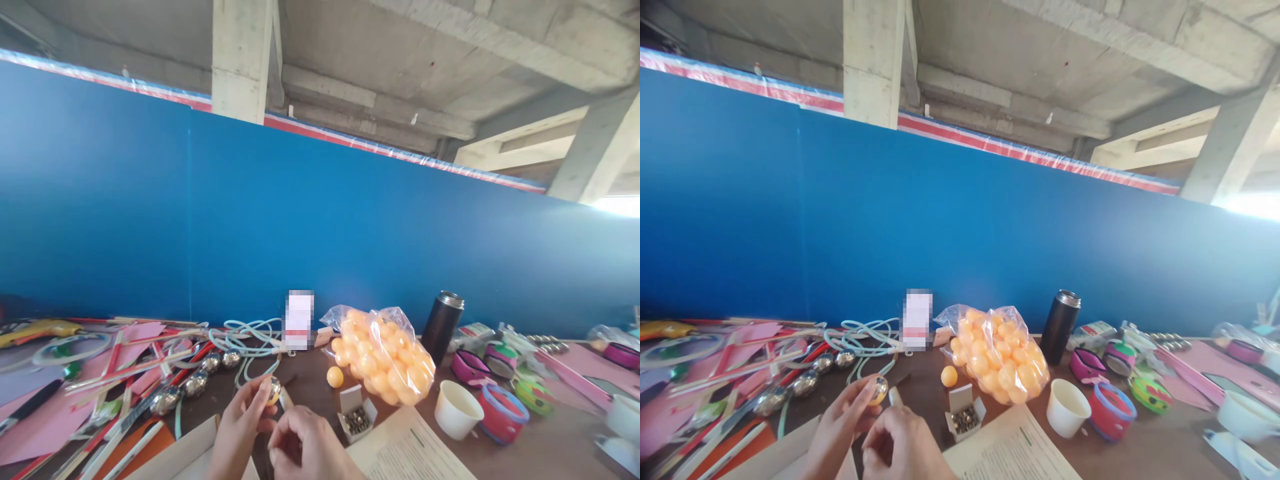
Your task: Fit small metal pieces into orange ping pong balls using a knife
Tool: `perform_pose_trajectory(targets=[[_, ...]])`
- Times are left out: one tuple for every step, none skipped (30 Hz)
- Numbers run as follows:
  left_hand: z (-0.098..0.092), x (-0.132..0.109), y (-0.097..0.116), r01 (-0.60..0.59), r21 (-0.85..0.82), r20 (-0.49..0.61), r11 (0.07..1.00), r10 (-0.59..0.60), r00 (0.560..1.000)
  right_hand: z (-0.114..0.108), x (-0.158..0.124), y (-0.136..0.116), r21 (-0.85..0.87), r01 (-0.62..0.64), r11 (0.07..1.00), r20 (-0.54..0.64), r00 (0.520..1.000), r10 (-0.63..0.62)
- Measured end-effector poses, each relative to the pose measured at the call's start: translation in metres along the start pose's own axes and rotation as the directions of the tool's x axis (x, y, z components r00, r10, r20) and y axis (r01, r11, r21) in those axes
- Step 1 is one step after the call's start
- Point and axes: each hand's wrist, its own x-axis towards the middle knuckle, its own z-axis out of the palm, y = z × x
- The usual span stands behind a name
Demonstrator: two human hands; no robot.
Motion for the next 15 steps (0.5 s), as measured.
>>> perform_pose_trajectory(targets=[[0.0, 0.001, 0.0, 0.009, -0.048, -0.016, 0.999, -0.01, 1.0, -0.005, 0.004, -0.004, 0.171, -0.056, 0.984, 0.019, 0.998, 0.053], [0.001, 0.001, 0.001, 0.014, -0.095, -0.022, 0.995, -0.016, 1.0, -0.009, 0.009, -0.008, 0.36, -0.122, 0.925, 0.064, 0.992, 0.106], [0.001, 0.001, 0.002, 0.017, -0.135, -0.022, 0.991, -0.02, 1.0, -0.014, 0.015, -0.01, 0.545, -0.166, 0.822, 0.1, 0.986, 0.132], [0.002, 0.0, 0.003, 0.023, -0.162, -0.02, 0.986, -0.027, 0.999, -0.019, 0.022, -0.011, 0.709, -0.178, 0.682, 0.12, 0.984, 0.131], [0.004, -0.001, 0.005, 0.029, -0.178, -0.022, 0.984, -0.034, 0.999, -0.025, 0.03, -0.012, 0.841, -0.161, 0.517, 0.119, 0.986, 0.113], [0.005, -0.001, 0.006, 0.034, -0.182, -0.03, 0.983, -0.04, 0.999, -0.033, 0.038, -0.013, 0.933, -0.138, 0.334, 0.108, 0.988, 0.106], [0.006, -0.002, 0.008, 0.038, -0.179, -0.038, 0.983, -0.045, 0.998, -0.042, 0.046, -0.015, 0.983, -0.114, 0.144, 0.1, 0.99, 0.103], [0.007, -0.003, 0.009, 0.04, -0.169, -0.046, 0.985, -0.049, 0.998, -0.053, 0.053, -0.018, 0.994, -0.106, -0.039, 0.109, 0.99, 0.087], [0.008, -0.004, 0.009, 0.045, -0.156, -0.05, 0.987, -0.054, 0.997, -0.066, 0.059, -0.022, 0.976, -0.098, -0.192, 0.109, 0.993, 0.043], [0.008, -0.004, 0.009, 0.051, -0.141, -0.052, 0.989, -0.059, 0.997, -0.08, 0.063, -0.027, 0.94, -0.088, -0.329, 0.088, 0.996, -0.018], [0.007, -0.004, 0.009, 0.057, -0.124, -0.051, 0.991, -0.064, 0.997, -0.096, 0.065, -0.034, 0.879, -0.073, -0.472, 0.037, 0.996, -0.085], [0.006, -0.004, 0.007, 0.062, -0.107, -0.045, 0.992, -0.068, 0.997, -0.113, 0.064, -0.041, 0.79, -0.087, -0.607, -0.015, 0.987, -0.161], [0.004, -0.003, 0.006, 0.062, -0.091, -0.038, 0.994, -0.066, 0.997, -0.129, 0.062, -0.048, 0.678, -0.122, -0.724, -0.081, 0.968, -0.238], [0.003, -0.001, 0.003, 0.062, -0.074, -0.039, 0.995, -0.065, 0.997, -0.143, 0.057, -0.054, 0.538, -0.265, -0.8, -0.11, 0.919, -0.379], [0.0, 0.0, 0.001, 0.058, -0.057, -0.018, 0.997, -0.059, 0.998, -0.156, 0.052, -0.059, 0.38, -0.459, -0.803, -0.143, 0.829, -0.542]])
